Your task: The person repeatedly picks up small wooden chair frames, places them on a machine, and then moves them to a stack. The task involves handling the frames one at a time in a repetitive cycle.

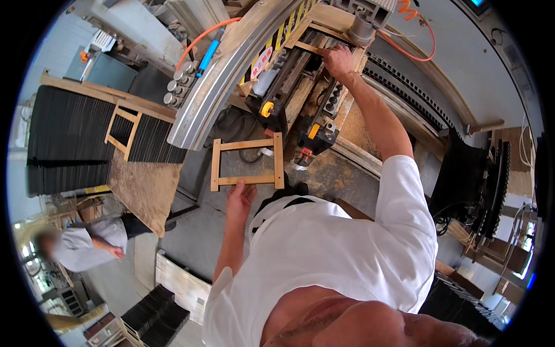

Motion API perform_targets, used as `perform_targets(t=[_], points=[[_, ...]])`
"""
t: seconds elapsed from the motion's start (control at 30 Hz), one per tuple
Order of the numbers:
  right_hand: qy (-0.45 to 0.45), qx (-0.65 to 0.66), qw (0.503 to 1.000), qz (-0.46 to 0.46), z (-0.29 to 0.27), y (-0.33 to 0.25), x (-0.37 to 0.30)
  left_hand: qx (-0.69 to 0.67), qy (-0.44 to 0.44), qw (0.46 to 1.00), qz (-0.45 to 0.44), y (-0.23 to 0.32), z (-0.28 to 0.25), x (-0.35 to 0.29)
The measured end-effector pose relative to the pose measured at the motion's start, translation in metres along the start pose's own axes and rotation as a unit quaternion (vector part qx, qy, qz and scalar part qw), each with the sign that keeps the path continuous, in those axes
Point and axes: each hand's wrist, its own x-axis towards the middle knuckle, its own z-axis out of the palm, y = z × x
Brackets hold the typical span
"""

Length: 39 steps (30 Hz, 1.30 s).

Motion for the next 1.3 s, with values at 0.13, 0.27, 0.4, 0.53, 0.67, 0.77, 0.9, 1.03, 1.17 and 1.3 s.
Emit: perform_targets(t=[0.13, 0.27, 0.4, 0.53, 0.67, 0.77, 0.9, 1.03, 1.17, 1.3], points=[[0.018, -0.005, 1.0, -0.006, 0.008, 0.009, 0.002, 0.001, 0.032, 0.999, 0.008, -0.011, -0.002, 0.008], [0.014, -0.01, 1.0, -0.016, 0.008, 0.009, 0.003, 0.002, 0.05, 0.999, 0.004, -0.021, -0.008, 0.014], [-0.002, -0.012, 1.0, -0.022, 0.004, 0.005, 0.003, 0.007, 0.066, 0.998, 0.007, -0.028, -0.012, 0.016], [0.028, -0.014, 0.999, -0.032, 0.009, 0.013, 0.004, 0.016, 0.075, 0.997, 0.008, -0.029, -0.015, 0.017], [0.036, 0.01, 0.998, -0.047, 0.01, 0.017, 0.004, 0.04, 0.084, 0.995, 0.028, -0.022, -0.014, 0.014], [0.038, 0.024, 0.998, -0.035, 0.005, 0.017, 0.001, 0.06, 0.073, 0.993, 0.066, -0.011, -0.016, 0.004], [-0.027, -0.029, 0.999, -0.01, -0.02, -0.014, -0.003, 0.093, 0.085, 0.985, 0.119, 0.008, -0.034, -0.015], [-0.027, -0.063, 0.998, 0.008, -0.01, 0.004, 0.002, 0.118, 0.061, 0.976, 0.173, 0.06, -0.05, -0.03], [0.028, -0.055, 0.998, -0.026, -0.01, -0.007, 0.002, 0.097, 0.073, 0.961, 0.25, 0.114, -0.097, -0.049], [-0.026, -0.09, 0.994, 0.064, -0.016, -0.021, 0.006, 0.081, 0.133, 0.941, 0.301, 0.194, -0.138, -0.044]])
